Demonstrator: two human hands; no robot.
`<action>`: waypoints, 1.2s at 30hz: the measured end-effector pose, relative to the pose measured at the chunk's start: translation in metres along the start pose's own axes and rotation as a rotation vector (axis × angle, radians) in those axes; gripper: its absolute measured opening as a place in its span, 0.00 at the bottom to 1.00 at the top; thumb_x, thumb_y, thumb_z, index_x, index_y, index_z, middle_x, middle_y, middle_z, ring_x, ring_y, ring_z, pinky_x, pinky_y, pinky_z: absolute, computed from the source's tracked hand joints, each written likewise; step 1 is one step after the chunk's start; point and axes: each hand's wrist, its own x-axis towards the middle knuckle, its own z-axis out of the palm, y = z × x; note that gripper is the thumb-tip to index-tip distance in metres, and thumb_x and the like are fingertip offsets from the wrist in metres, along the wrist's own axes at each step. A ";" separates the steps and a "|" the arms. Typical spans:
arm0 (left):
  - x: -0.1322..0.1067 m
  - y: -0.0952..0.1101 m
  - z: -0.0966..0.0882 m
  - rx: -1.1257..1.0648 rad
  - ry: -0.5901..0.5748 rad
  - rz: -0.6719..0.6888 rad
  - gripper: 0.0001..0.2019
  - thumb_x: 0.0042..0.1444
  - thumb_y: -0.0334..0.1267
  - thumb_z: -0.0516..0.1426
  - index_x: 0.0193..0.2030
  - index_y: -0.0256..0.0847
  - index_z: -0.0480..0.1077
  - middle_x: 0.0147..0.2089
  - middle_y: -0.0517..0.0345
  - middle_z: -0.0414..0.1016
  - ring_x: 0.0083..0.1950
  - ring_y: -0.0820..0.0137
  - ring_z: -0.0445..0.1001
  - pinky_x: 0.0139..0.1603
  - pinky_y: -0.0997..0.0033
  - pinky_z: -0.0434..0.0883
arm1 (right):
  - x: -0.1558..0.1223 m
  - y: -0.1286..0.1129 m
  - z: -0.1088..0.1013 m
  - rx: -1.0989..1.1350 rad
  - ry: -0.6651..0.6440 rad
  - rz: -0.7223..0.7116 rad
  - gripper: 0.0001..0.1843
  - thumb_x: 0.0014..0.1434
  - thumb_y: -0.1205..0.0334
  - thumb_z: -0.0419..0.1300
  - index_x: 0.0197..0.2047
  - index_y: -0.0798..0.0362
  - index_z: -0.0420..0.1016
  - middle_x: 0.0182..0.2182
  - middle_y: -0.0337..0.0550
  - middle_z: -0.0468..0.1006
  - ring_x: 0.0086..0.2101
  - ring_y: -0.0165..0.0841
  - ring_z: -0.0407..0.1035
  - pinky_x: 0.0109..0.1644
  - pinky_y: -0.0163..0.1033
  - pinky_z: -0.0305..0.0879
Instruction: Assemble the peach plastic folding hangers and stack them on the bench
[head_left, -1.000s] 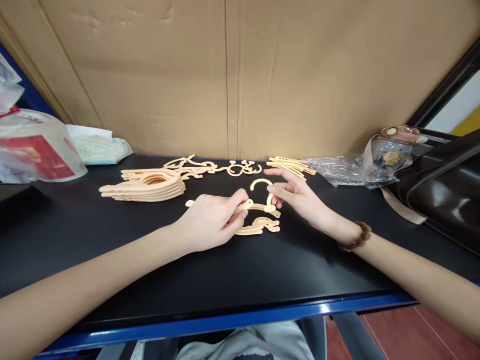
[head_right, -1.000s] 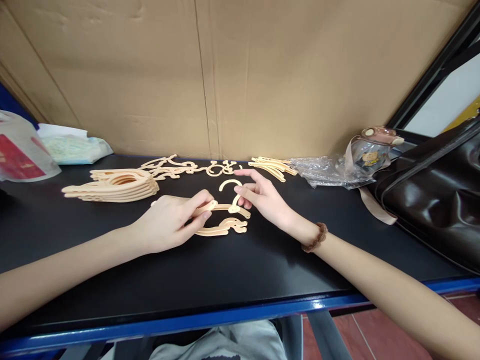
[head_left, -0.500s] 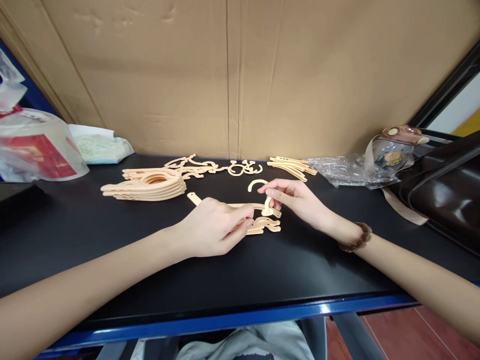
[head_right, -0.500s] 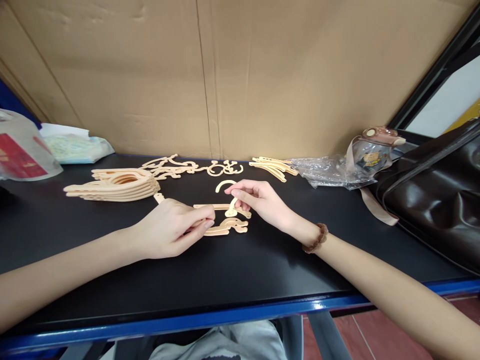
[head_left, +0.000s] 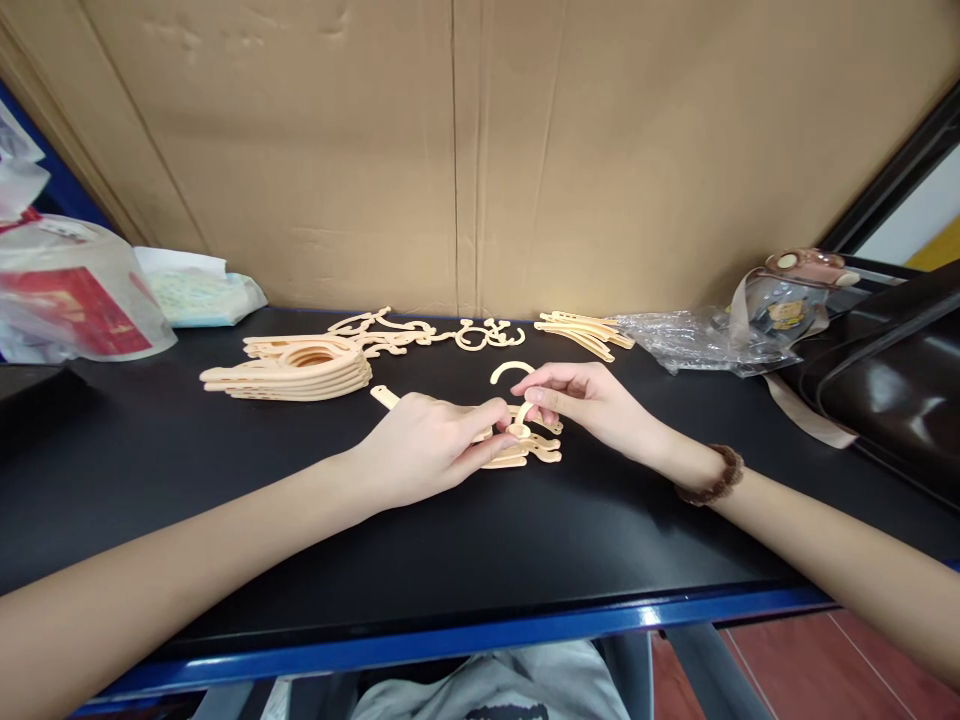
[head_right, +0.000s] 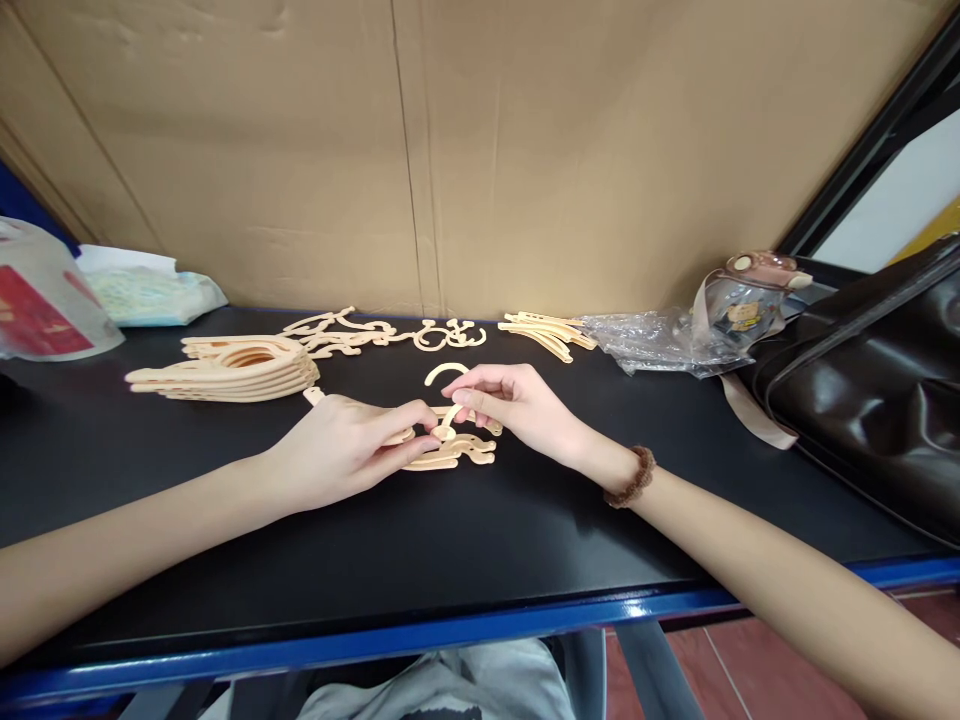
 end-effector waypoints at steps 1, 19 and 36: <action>0.000 0.000 0.000 0.001 0.006 0.011 0.12 0.66 0.41 0.48 0.38 0.40 0.68 0.20 0.68 0.70 0.18 0.78 0.68 0.21 0.79 0.54 | 0.000 0.000 0.000 -0.008 -0.003 -0.006 0.12 0.60 0.57 0.61 0.42 0.55 0.76 0.27 0.39 0.76 0.25 0.25 0.64 0.30 0.33 0.63; 0.000 -0.001 0.001 0.046 0.029 0.040 0.09 0.66 0.39 0.49 0.39 0.40 0.68 0.25 0.66 0.76 0.22 0.77 0.72 0.21 0.78 0.55 | 0.000 -0.003 0.001 -0.062 -0.034 -0.026 0.11 0.58 0.58 0.62 0.42 0.54 0.77 0.32 0.39 0.75 0.29 0.25 0.66 0.33 0.32 0.66; 0.000 0.000 -0.002 0.082 0.038 0.034 0.11 0.67 0.39 0.47 0.40 0.40 0.68 0.22 0.67 0.73 0.20 0.77 0.70 0.19 0.77 0.54 | -0.004 -0.009 0.003 -0.070 -0.175 -0.013 0.16 0.56 0.59 0.65 0.46 0.54 0.73 0.29 0.37 0.75 0.27 0.27 0.70 0.33 0.35 0.68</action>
